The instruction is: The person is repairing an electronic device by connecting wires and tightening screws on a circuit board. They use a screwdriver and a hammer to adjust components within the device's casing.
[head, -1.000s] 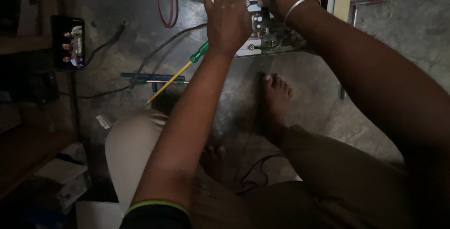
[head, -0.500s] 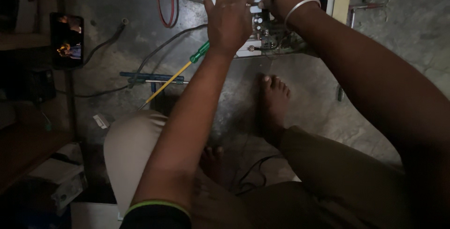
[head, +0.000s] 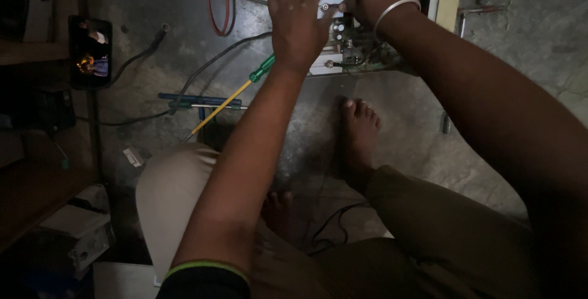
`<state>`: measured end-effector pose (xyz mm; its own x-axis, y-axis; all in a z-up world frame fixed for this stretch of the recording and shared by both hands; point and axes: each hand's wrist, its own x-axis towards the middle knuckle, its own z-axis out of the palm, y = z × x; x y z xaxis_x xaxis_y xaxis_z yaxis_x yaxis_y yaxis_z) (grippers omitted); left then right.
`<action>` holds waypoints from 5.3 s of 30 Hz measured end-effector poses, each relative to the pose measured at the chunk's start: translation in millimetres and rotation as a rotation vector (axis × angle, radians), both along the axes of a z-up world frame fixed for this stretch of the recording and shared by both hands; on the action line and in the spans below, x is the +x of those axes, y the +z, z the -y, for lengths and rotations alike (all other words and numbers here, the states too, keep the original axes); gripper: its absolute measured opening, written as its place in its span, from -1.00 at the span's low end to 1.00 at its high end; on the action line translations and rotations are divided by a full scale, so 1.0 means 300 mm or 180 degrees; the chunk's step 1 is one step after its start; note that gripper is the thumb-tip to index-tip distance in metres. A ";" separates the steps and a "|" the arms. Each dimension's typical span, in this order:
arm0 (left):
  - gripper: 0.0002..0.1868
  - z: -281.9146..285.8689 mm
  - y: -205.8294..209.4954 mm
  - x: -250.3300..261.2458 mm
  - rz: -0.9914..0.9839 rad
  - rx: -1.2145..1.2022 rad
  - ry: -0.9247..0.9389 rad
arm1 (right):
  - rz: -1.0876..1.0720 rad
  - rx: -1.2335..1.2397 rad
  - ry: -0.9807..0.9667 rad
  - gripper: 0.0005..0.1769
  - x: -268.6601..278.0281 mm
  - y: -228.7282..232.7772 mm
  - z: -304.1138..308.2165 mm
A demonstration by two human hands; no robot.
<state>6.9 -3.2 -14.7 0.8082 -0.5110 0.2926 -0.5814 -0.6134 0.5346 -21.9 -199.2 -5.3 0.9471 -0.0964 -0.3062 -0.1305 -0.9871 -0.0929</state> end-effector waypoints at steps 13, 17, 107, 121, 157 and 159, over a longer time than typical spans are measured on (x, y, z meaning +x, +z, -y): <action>-0.60 0.001 0.016 0.011 -0.0094 -0.0024 -0.0038 | -0.0231 0.0078 -0.0113 -0.61 -0.005 0.008 -0.006; -0.64 0.009 0.014 0.014 -0.0245 -0.0114 -0.0074 | 0.0073 -0.0013 0.0105 -0.61 -0.008 0.006 -0.003; -0.67 -0.050 0.174 0.087 -0.2091 -0.0239 -0.0625 | 0.0923 0.1840 0.1283 -0.76 -0.028 0.461 -0.104; -0.74 -0.008 0.136 0.067 -0.1712 0.0132 -0.0760 | 0.1822 0.1525 0.0364 -0.25 -0.044 0.806 -0.190; -0.83 0.068 -0.062 0.011 -0.0294 0.1314 -0.0125 | 0.1645 0.4062 -0.0124 -0.35 -0.066 0.882 -0.163; -0.82 0.067 -0.059 0.029 0.0056 0.1158 -0.0070 | 0.1539 0.3372 0.0444 -0.29 -0.064 0.880 -0.105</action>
